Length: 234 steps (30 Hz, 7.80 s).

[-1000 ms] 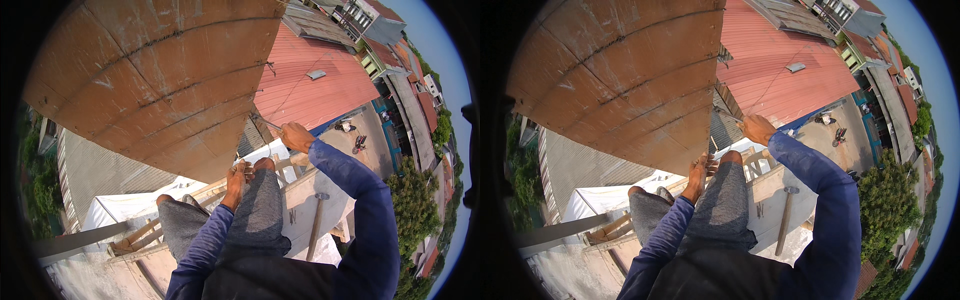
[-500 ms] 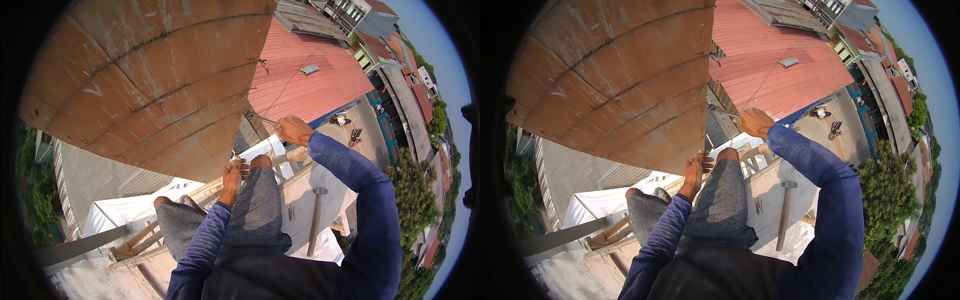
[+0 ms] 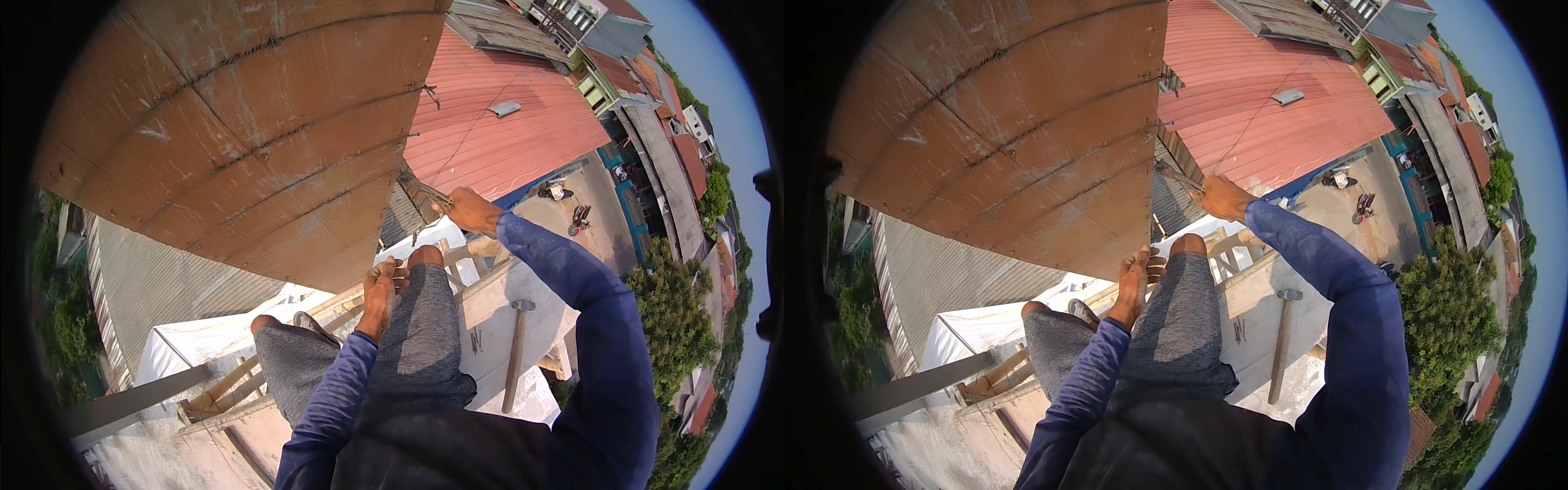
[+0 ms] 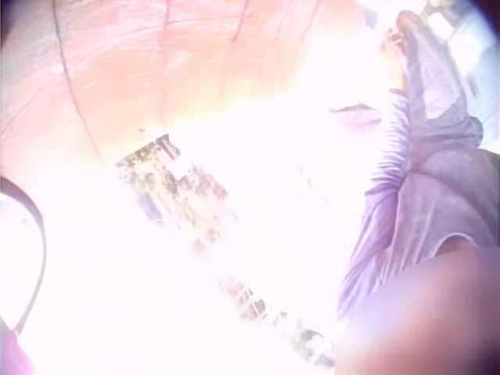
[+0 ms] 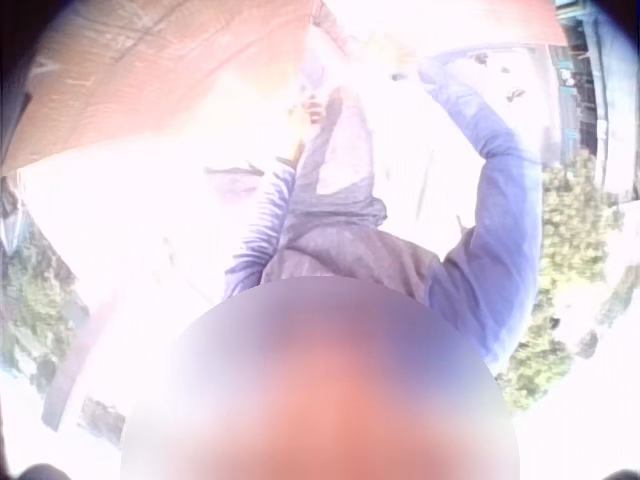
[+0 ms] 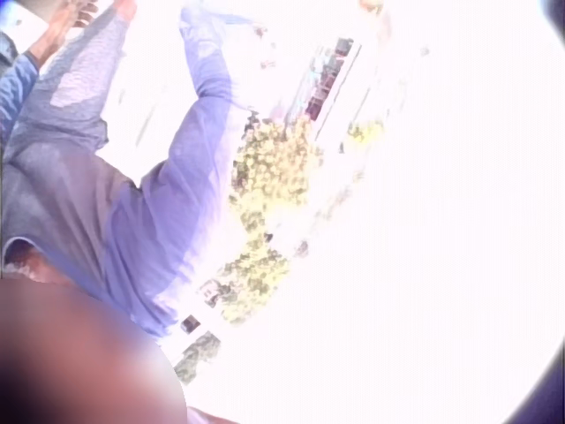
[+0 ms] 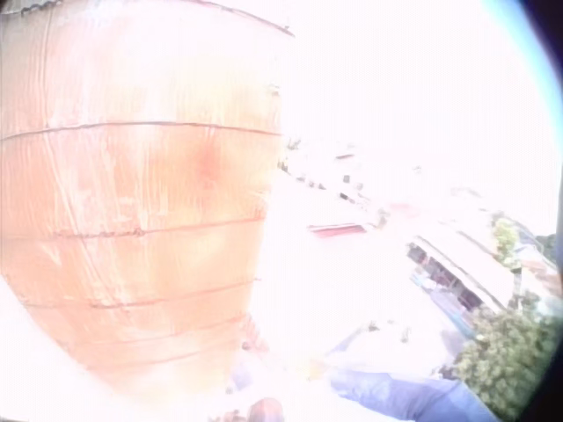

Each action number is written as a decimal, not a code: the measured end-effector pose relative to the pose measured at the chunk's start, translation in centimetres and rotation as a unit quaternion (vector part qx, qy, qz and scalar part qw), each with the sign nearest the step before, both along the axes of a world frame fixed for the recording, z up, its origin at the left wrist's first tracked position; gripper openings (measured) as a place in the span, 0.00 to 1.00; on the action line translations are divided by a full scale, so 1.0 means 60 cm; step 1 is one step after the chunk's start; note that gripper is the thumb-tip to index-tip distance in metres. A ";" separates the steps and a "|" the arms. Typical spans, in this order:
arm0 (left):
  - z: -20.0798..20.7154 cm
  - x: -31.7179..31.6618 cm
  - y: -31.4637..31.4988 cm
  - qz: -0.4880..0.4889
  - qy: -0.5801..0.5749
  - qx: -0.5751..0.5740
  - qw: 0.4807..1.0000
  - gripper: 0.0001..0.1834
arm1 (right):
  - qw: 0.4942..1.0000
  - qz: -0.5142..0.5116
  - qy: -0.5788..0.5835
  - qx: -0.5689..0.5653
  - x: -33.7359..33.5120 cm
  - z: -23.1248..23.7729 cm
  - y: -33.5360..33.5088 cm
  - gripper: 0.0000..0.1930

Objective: The person secures a large wooden panel to a roof structure using wire and a hammer. They repeatedly wrap wire around the panel and underlying beams, twist it tight, and hammer it down to fasten the panel in place.

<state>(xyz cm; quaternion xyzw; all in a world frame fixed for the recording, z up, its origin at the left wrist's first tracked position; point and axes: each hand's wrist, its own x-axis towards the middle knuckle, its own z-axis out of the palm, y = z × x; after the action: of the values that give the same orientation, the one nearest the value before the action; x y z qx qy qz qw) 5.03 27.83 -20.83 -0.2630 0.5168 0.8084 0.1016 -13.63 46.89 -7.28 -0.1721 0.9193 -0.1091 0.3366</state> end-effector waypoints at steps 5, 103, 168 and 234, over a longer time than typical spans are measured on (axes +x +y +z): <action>-0.010 0.000 -0.022 0.002 -0.008 -0.017 1.000 0.22 | 0.952 0.120 0.282 -0.003 -0.005 -0.024 0.031 0.23; 0.066 -0.221 0.062 -0.040 0.156 -0.174 0.972 0.14 | 0.827 0.152 0.535 -0.076 -0.036 -0.174 0.058 0.37; 0.086 -0.314 0.162 0.170 -0.010 0.117 0.978 0.27 | 0.938 -0.092 0.306 -0.134 0.093 -0.161 0.055 0.16; 0.080 -0.274 0.109 0.018 0.072 0.206 0.976 0.25 | 0.678 -0.233 -0.484 -0.501 0.069 -0.169 0.080 0.16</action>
<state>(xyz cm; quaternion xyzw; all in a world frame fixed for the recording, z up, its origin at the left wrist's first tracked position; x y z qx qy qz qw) -11.42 34.38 -16.01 -0.1865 0.3406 0.9159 0.1013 -9.49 51.69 -17.44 -0.0182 0.4463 -0.6968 0.5612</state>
